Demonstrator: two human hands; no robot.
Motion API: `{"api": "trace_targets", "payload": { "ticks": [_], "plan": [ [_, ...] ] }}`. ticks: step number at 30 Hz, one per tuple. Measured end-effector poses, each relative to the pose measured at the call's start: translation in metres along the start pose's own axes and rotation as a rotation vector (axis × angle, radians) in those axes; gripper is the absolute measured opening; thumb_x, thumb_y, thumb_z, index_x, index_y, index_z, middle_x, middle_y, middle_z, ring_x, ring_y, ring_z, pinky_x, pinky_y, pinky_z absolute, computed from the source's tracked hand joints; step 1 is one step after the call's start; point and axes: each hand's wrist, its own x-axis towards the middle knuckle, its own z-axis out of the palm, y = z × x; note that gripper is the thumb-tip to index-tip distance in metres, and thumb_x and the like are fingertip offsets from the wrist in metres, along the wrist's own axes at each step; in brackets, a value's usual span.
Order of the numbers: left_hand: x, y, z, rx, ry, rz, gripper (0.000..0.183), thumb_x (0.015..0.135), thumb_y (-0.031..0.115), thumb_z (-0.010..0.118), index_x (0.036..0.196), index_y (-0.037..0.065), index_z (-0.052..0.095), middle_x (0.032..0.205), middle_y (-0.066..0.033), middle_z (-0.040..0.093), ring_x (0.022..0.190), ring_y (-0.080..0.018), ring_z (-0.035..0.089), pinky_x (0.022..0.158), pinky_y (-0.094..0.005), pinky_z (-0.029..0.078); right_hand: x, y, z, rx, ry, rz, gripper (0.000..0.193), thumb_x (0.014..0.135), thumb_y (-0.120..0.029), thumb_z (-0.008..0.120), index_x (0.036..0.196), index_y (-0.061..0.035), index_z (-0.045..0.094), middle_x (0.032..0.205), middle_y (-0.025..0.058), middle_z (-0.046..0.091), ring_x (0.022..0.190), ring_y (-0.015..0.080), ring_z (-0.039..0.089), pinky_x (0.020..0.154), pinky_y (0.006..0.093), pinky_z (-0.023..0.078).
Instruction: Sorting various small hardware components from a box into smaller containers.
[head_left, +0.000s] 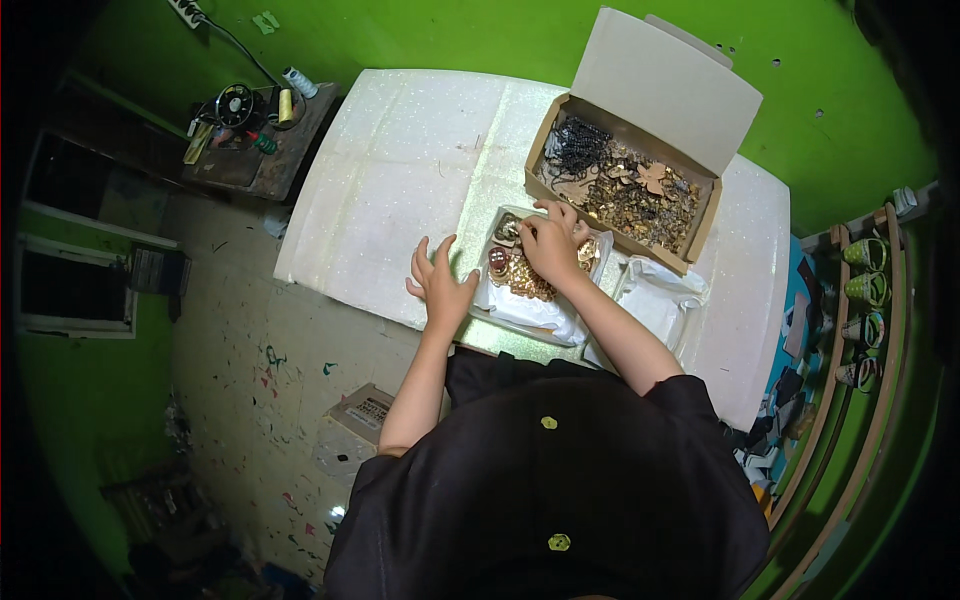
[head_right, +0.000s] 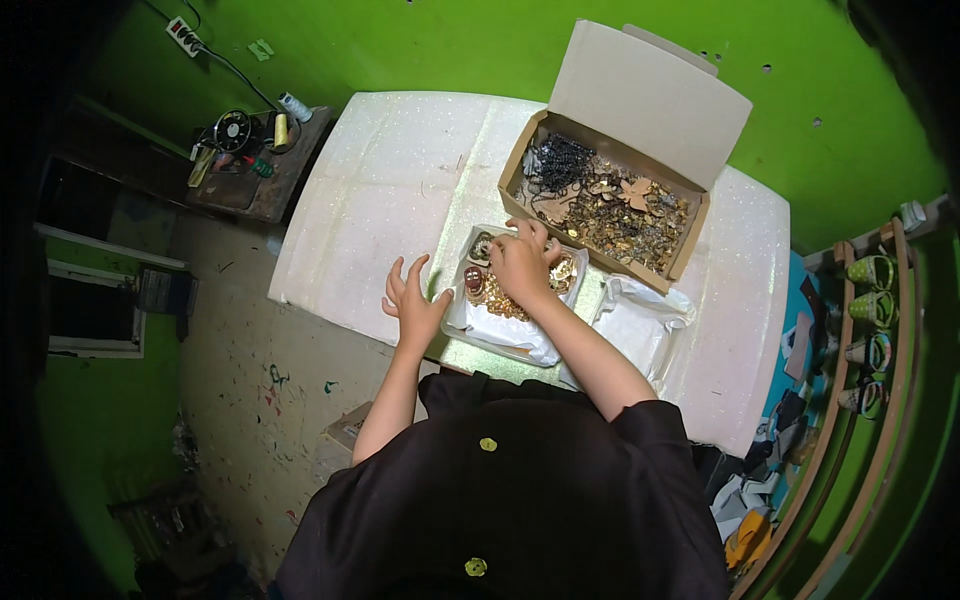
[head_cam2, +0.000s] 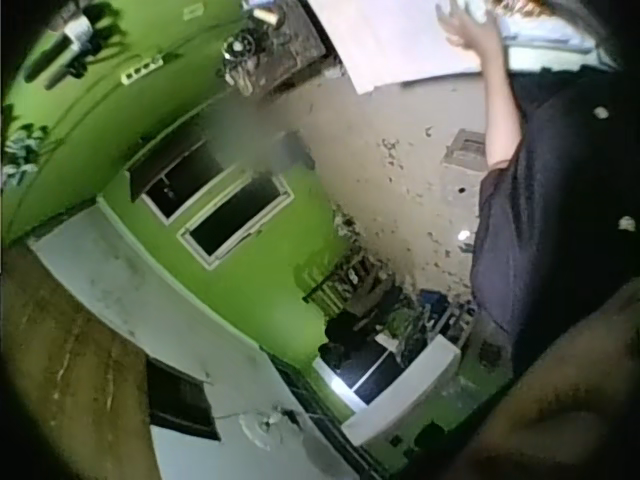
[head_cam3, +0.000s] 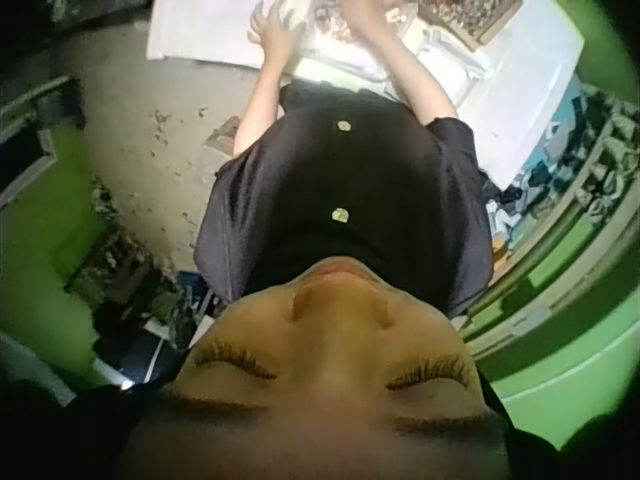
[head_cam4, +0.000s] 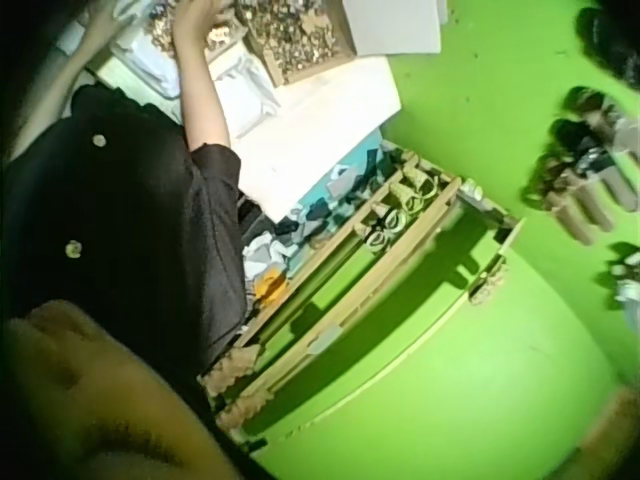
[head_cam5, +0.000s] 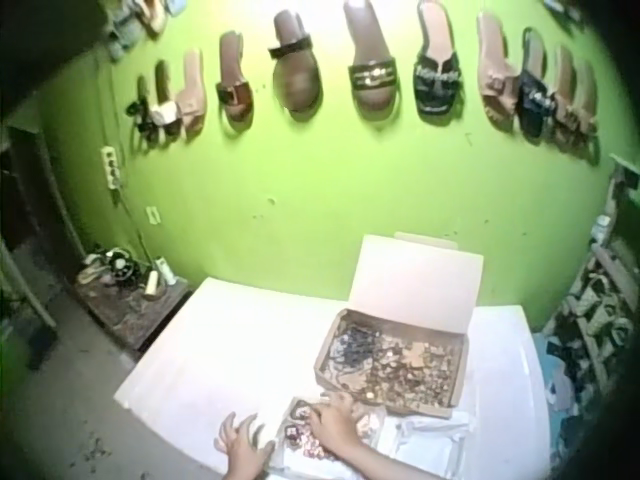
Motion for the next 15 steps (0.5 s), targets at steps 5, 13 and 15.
{"api": "trace_targets", "payload": {
  "ticks": [5, 13, 15],
  "plan": [
    [0.0, 0.004, 0.002, -0.017, 0.046, 0.053, 0.064, 0.069, 0.022, 0.072, 0.128, 0.021, 0.048, 0.144, -0.0194, 0.021, 0.135, -0.0367, 0.012, 0.099, -0.0646, 0.007, 0.002, 0.007, 0.017, -0.185, 0.134, -0.12, 0.021, 0.082, -0.022, 0.061, 0.099, -0.0118, 0.067, 0.126, 0.008, 0.048, 0.123, 0.0307, 0.033, 0.095, 0.0627, 0.016],
    [0.008, 0.026, 0.01, 0.081, 0.071, 0.224, 0.039, 0.079, 0.028, 0.064, 0.118, 0.028, 0.06, 0.145, -0.0201, 0.02, 0.135, -0.0395, 0.013, 0.098, -0.0673, 0.008, -0.014, 0.02, -0.024, -0.164, 0.344, -0.091, 0.026, 0.083, -0.024, 0.06, 0.107, -0.017, 0.065, 0.126, 0.0069, 0.048, 0.122, 0.0286, 0.034, 0.096, 0.0519, 0.014],
    [0.011, 0.04, 0.014, 0.095, 0.033, 0.27, 0.034, 0.083, 0.031, 0.061, 0.116, 0.028, 0.062, 0.145, -0.0203, 0.02, 0.135, -0.0404, 0.014, 0.097, -0.0689, 0.007, -0.019, 0.027, -0.039, -0.185, 0.385, -0.066, 0.026, 0.082, -0.025, 0.061, 0.107, -0.0179, 0.065, 0.125, 0.0066, 0.049, 0.122, 0.0284, 0.034, 0.097, 0.0495, 0.014]
  ]
}}
